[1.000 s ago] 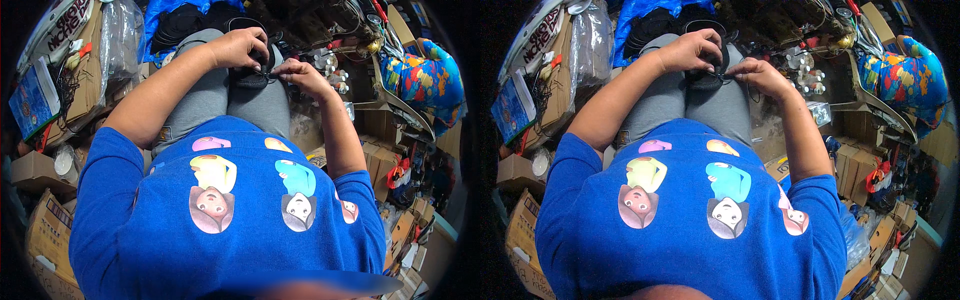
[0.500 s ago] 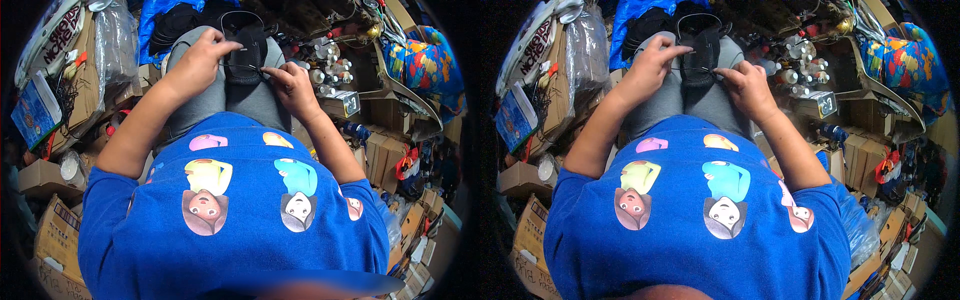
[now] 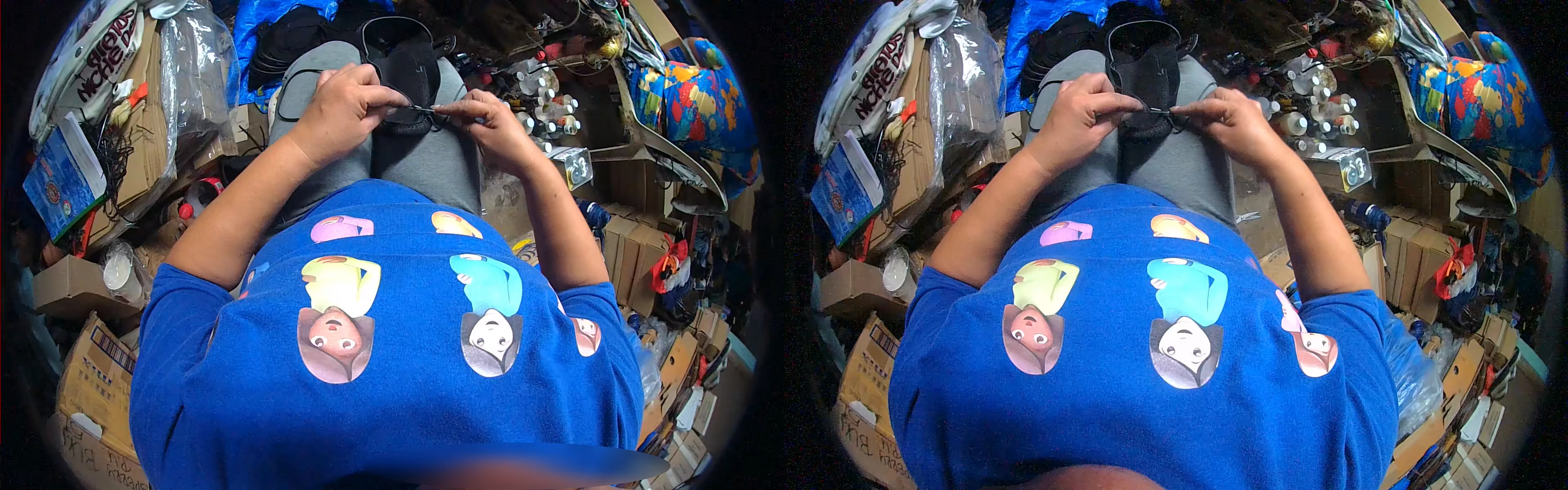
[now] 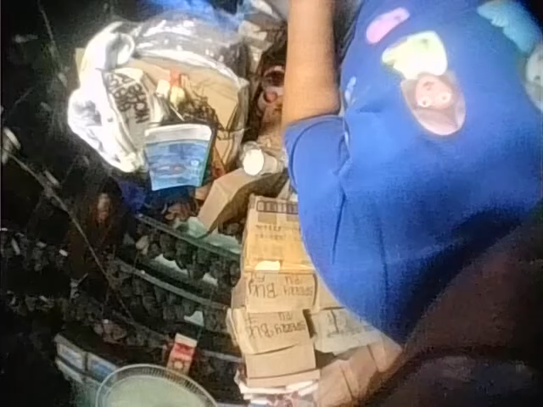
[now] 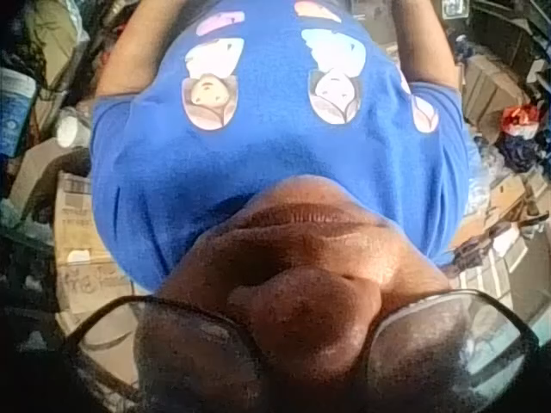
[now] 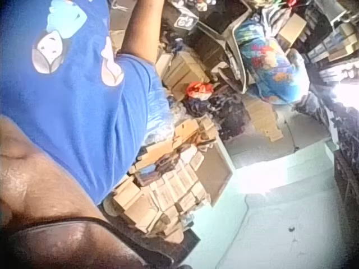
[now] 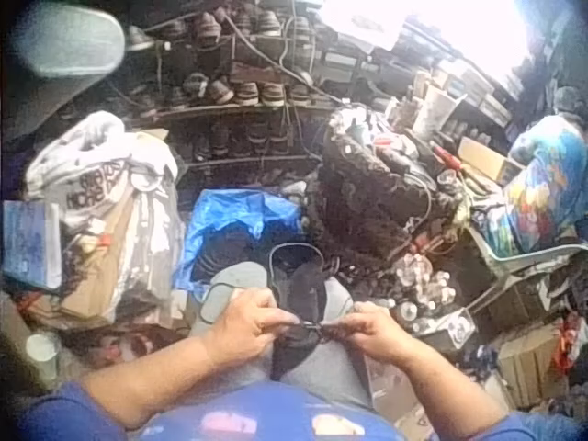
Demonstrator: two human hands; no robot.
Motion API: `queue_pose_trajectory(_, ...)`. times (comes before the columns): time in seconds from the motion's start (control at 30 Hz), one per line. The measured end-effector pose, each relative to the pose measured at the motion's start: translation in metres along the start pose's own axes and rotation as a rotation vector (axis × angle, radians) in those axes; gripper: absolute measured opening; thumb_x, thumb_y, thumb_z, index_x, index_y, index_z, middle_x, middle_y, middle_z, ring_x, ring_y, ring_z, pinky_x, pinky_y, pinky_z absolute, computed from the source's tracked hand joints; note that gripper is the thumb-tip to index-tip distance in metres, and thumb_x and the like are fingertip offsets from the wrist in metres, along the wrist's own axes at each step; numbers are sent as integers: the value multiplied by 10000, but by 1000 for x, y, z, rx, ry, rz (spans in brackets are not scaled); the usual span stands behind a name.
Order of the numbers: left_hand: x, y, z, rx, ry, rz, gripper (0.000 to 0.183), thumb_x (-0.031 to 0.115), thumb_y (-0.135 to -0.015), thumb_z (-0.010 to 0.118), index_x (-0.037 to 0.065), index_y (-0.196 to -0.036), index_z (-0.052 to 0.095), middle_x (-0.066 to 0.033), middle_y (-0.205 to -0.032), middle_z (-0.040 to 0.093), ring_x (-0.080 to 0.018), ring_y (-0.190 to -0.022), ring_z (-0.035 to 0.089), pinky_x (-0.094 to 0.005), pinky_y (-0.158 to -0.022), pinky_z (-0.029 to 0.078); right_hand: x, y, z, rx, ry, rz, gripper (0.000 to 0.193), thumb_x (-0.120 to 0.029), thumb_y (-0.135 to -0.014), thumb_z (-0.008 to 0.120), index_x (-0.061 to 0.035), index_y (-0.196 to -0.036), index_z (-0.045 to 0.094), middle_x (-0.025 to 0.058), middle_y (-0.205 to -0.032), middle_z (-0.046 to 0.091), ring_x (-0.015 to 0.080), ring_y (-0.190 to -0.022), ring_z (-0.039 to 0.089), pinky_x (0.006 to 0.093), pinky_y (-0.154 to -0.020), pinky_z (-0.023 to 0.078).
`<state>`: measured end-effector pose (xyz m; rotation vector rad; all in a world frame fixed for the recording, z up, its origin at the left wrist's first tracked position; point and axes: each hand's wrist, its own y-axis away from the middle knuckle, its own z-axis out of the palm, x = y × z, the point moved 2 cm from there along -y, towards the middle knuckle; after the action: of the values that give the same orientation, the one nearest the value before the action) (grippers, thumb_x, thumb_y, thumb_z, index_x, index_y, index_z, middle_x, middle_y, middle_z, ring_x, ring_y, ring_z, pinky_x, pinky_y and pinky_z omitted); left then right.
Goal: Lacing a black shoe while sitting in a workshop.
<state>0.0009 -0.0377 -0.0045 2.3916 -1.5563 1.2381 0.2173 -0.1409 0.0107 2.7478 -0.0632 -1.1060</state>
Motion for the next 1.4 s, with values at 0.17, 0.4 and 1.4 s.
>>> queue_pose_trajectory(0.17,-10,0,7,-22,-147,-35,249,72,-726,679,207,-931,718,-8,-766,499,-205,-818,505,-364,-763,347,9,-17,-9,-76,21,-46,305,-56,-779,611,-225,-1012,715,71,-901,592,218,-922,571,309,-835,451)
queue_pose_trajectory(0.4,-13,-1,9,-51,-169,-79,228,78,-731,640,221,-887,725,-7,-808,517,-202,-860,514,-367,-794,328,7,-22,-9,-138,-103,24,413,91,-724,507,-122,-1019,703,23,-862,525,150,-864,521,254,-810,417)
queue_pose_trajectory(1.4,2,-4,7,-123,-72,-285,240,171,-751,687,178,-991,682,-1,-855,659,-184,-904,572,-380,-843,293,4,-13,5,-65,-578,261,297,-61,-800,681,-34,-1095,659,20,-929,655,75,-826,587,229,-765,478)
